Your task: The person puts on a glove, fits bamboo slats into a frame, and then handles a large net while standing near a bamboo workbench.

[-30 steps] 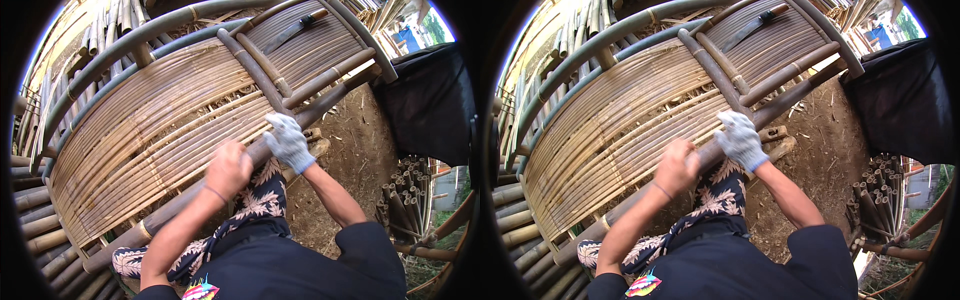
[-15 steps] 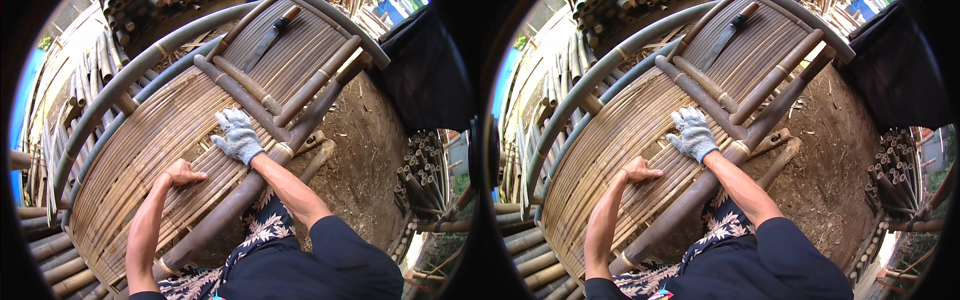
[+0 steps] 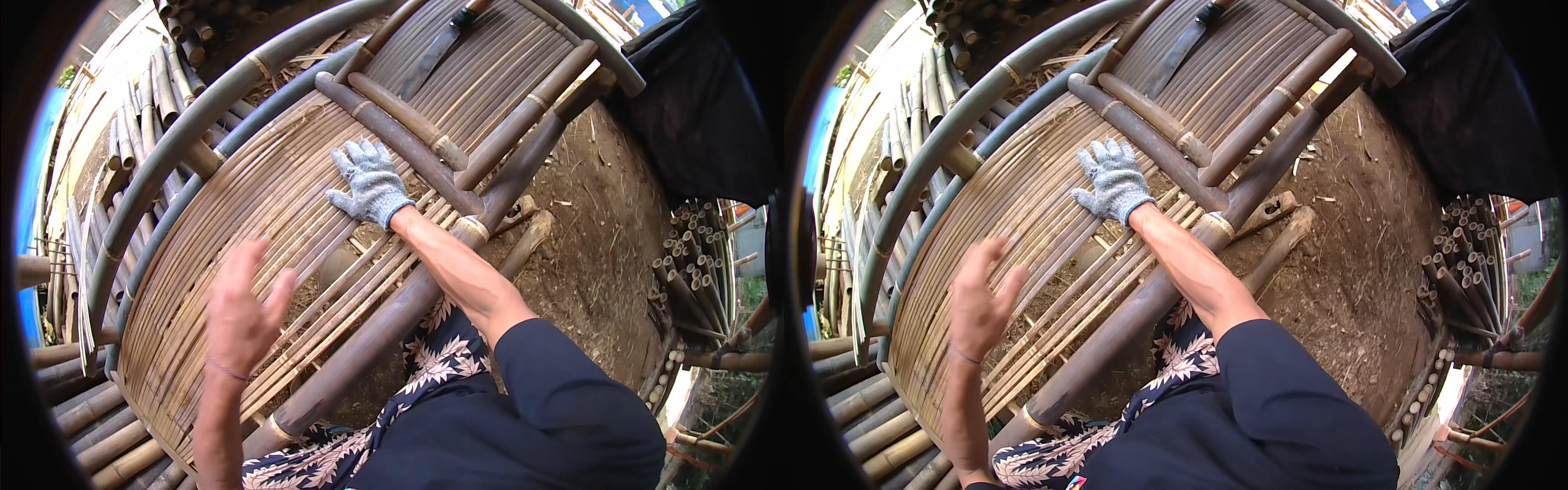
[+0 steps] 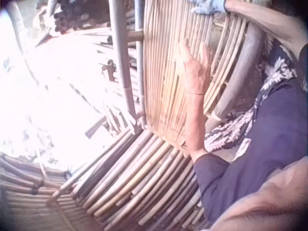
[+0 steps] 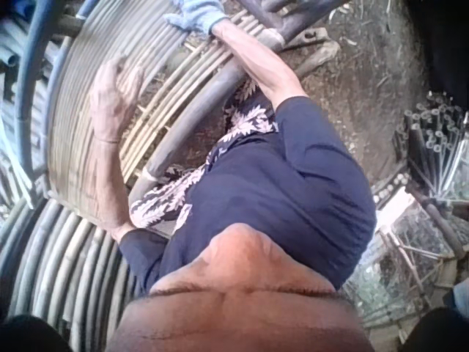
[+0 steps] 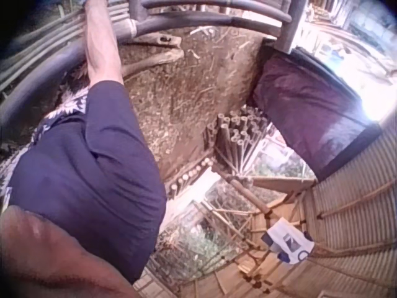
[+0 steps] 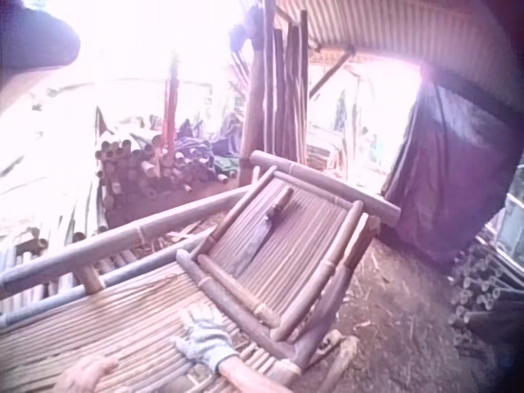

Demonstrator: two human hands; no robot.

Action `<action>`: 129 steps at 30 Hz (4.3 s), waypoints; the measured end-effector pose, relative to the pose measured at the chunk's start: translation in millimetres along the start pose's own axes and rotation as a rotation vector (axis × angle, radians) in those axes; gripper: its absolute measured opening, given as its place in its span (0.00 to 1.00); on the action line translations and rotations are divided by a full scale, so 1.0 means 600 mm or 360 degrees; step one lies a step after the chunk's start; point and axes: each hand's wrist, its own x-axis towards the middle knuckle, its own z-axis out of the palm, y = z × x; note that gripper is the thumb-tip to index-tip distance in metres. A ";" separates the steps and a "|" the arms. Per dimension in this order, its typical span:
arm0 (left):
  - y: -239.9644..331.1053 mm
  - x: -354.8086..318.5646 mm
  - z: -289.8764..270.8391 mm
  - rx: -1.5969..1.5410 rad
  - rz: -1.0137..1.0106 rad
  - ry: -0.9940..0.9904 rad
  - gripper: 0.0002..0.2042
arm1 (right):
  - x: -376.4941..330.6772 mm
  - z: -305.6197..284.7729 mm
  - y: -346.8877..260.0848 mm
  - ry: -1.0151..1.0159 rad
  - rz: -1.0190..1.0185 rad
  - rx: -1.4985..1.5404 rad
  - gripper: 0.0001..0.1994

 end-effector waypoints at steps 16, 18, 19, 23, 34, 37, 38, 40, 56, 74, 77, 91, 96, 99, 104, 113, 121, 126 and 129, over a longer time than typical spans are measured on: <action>-0.118 -0.023 0.121 -0.0547 -0.0816 -0.1113 0.20 | -0.077 -0.042 -0.055 0.0290 0.0006 0.0066 0.35; -0.118 -0.002 0.104 -0.0427 -0.0844 -0.1062 0.20 | -0.050 -0.035 -0.053 0.0289 0.0001 0.0091 0.35; -0.120 -0.009 0.108 -0.0315 -0.0809 -0.1037 0.20 | -0.051 -0.029 -0.056 0.0237 0.0006 0.0143 0.35; -0.074 -0.093 0.125 0.0352 -0.0247 -0.0510 0.29 | -0.061 -0.023 -0.042 0.0146 -0.0013 0.0046 0.36; -0.060 -0.117 0.185 -0.0097 -0.0604 -0.0744 0.23 | -0.119 -0.059 -0.013 0.0185 -0.0074 0.0116 0.35; -0.068 -0.121 0.150 0.0073 -0.0342 -0.0519 0.23 | -0.128 -0.050 -0.013 0.0407 0.0023 0.0164 0.33; -0.074 -0.130 0.124 0.0117 -0.0428 -0.0527 0.24 | -0.109 -0.053 -0.041 0.0482 0.0009 0.0176 0.33; -0.085 -0.103 0.125 0.0393 -0.0473 -0.0520 0.24 | -0.064 -0.048 -0.039 0.0479 0.0037 0.0321 0.32; -0.225 -0.192 0.141 0.0704 0.0388 -0.0029 0.43 | -0.059 -0.028 -0.033 0.0290 -0.0117 -0.0017 0.27; -0.072 -0.156 0.024 0.0564 -0.0732 -0.0519 0.36 | -0.019 -0.279 -0.293 -0.0675 0.0363 0.0012 0.24; -0.038 -0.182 -0.073 -0.0066 -0.1228 -0.0658 0.28 | -0.102 -0.382 -0.385 -0.0523 0.0294 0.0637 0.24; -0.043 -0.468 -0.334 -0.0007 -0.1328 -0.1525 0.20 | -0.429 -0.885 0.051 -0.0884 0.1759 -0.0151 0.17; -0.033 -0.292 -0.344 -0.0273 -0.1168 -0.1092 0.21 | -0.529 -0.924 0.020 -0.1083 0.1794 -0.0277 0.17; -0.058 -0.189 -0.310 -0.0946 -0.1365 -0.0618 0.19 | -0.482 -0.906 -0.030 -0.1665 0.1479 -0.0149 0.18; -0.029 -0.011 -0.331 -0.0855 -0.1062 -0.0416 0.17 | -0.339 -0.911 -0.084 -0.1531 0.1415 0.0267 0.19; -0.077 0.398 -0.481 -0.0788 -0.0907 0.0163 0.14 | 0.027 -0.967 0.054 -0.1100 0.1223 0.0222 0.20; 0.104 0.994 -0.742 -0.1152 -0.0185 0.0889 0.27 | 0.089 -0.897 0.270 -0.1124 0.1157 0.0349 0.19; 0.157 1.243 -0.823 -0.0932 -0.0116 0.1169 0.42 | -0.012 -0.893 0.366 -0.1167 0.1359 0.0544 0.14; 0.170 1.329 -0.822 -0.0901 -0.0116 0.1273 0.45 | -0.145 -0.891 0.418 -0.1533 0.1358 0.0320 0.15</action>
